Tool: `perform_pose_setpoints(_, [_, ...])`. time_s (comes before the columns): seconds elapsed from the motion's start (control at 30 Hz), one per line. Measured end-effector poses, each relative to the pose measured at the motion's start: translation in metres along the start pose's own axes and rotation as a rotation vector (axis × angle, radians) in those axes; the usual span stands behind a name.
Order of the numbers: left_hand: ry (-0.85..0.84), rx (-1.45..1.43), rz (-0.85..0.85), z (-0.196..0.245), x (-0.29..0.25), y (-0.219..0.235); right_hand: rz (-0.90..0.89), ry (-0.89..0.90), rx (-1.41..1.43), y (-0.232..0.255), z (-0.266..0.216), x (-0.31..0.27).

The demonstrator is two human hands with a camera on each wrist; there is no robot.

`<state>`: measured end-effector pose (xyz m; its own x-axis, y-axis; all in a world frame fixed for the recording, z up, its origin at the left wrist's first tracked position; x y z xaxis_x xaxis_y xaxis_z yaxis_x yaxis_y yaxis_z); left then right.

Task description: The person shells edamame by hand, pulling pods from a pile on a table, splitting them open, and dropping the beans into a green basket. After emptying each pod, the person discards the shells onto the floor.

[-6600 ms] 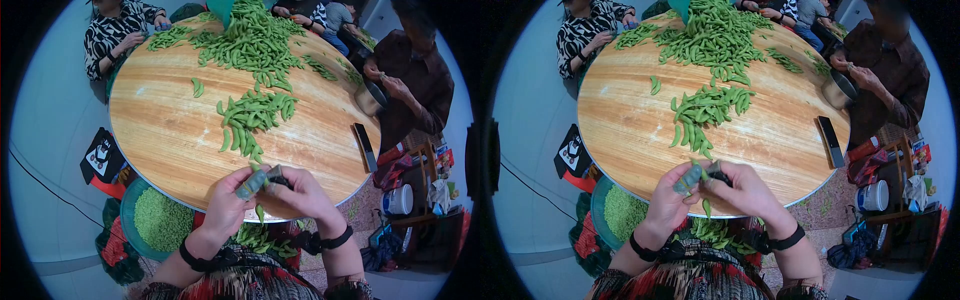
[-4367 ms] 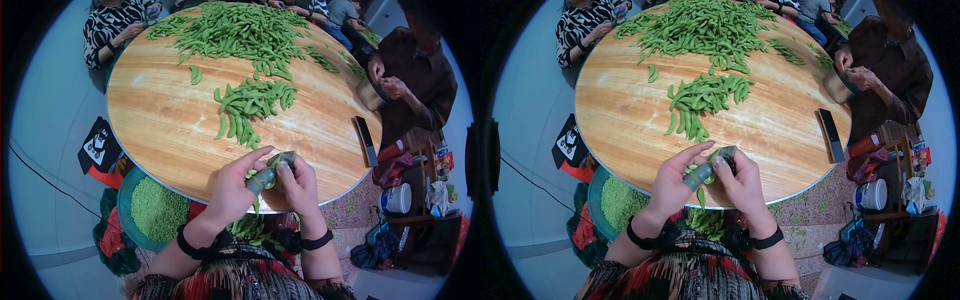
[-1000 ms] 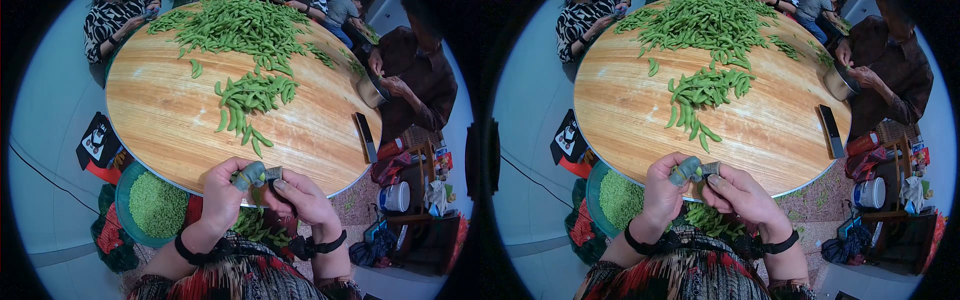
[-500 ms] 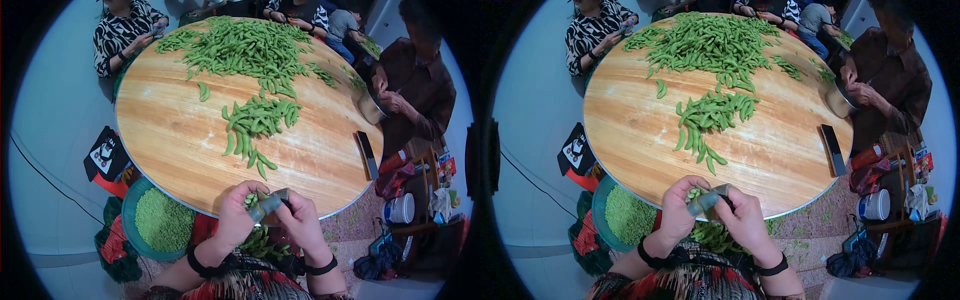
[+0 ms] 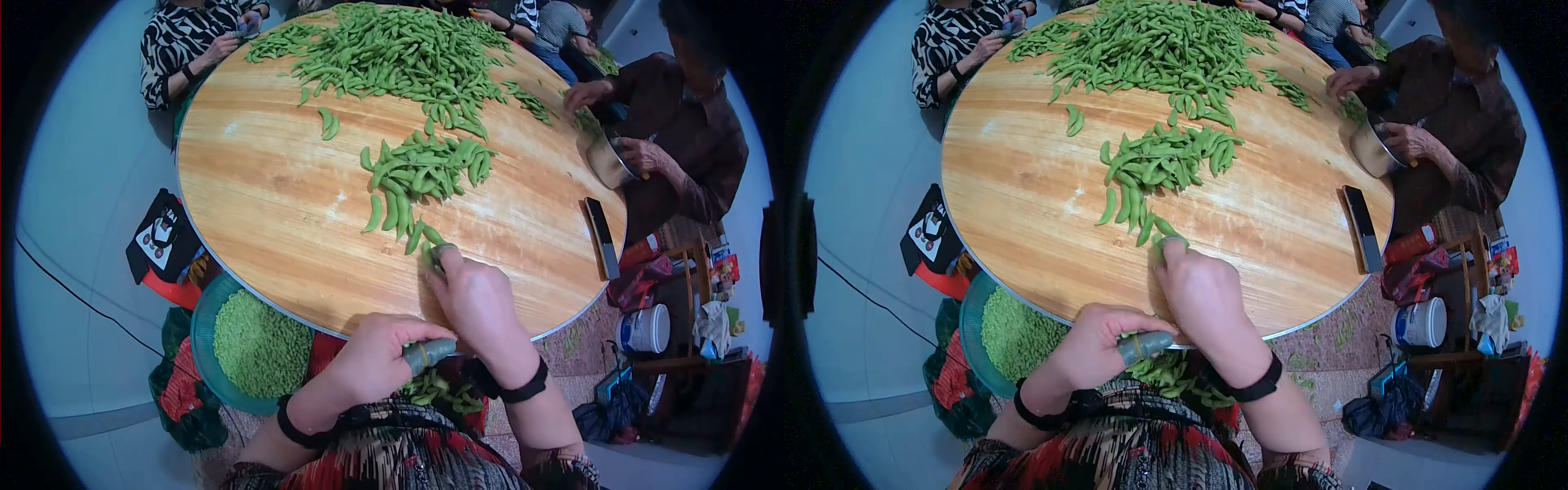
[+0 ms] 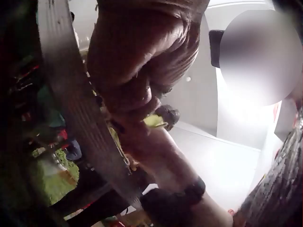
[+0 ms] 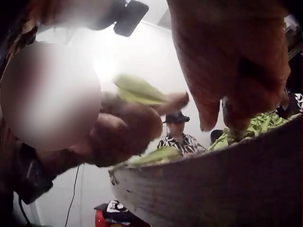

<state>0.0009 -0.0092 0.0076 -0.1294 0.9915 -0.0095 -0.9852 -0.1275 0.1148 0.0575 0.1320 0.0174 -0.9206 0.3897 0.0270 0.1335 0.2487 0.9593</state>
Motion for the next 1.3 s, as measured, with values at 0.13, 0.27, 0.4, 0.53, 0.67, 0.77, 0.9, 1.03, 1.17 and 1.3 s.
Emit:
perform_pose_setpoints(0.13, [-0.049, 0.241, 0.419, 0.003, 0.007, 0.011, 0.019, 0.041, 0.069, -0.002, 0.007, 0.0])
perform_pose_setpoints(0.27, [-0.113, 0.365, 0.465, 0.003, 0.011, 0.011, -0.33, -0.086, 1.191, 0.005, 0.01, -0.016])
perform_pose_setpoints(0.4, [-0.221, 0.109, 0.442, -0.014, 0.02, 0.008, -0.35, -0.102, 1.165, 0.019, 0.001, -0.035])
perform_pose_setpoints(0.53, [-0.135, -0.803, 0.367, -0.018, 0.018, 0.005, -0.14, -0.136, 1.203, 0.025, -0.001, -0.048])
perform_pose_setpoints(0.67, [-0.126, -0.841, 0.397, -0.011, 0.019, -0.003, -0.451, -0.138, 1.531, 0.02, 0.0, -0.057])
perform_pose_setpoints(0.77, [-0.091, -0.756, 0.404, -0.009, 0.019, -0.005, -0.483, -0.143, 1.564, 0.019, -0.001, -0.059])
perform_pose_setpoints(0.9, [-0.084, -0.627, 0.335, -0.005, 0.018, -0.003, -0.479, -0.203, 1.518, 0.016, 0.002, -0.06])
perform_pose_setpoints(1.03, [-0.165, -1.015, 0.061, -0.01, 0.019, 0.0, -0.568, -0.218, 1.858, 0.015, -0.001, -0.062])
perform_pose_setpoints(1.17, [-0.099, -0.675, 0.256, 0.003, 0.021, -0.01, -0.281, -0.126, 1.341, 0.004, -0.003, -0.059])
perform_pose_setpoints(1.3, [-0.123, -0.101, 0.392, -0.004, 0.023, -0.006, -0.252, -0.19, 1.471, 0.011, -0.002, -0.052])
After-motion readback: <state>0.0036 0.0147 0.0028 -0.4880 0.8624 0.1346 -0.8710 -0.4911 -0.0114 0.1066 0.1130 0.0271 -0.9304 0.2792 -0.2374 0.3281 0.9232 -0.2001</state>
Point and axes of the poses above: each hand's wrist, its own x-axis towards the middle knuckle, its own y-axis out of the back of the hand, z = x × y, the point moved 2 cm from there along x, towards the middle knuckle, and after that the axes turned 10 degrees about -z, right-handed, at the moved point
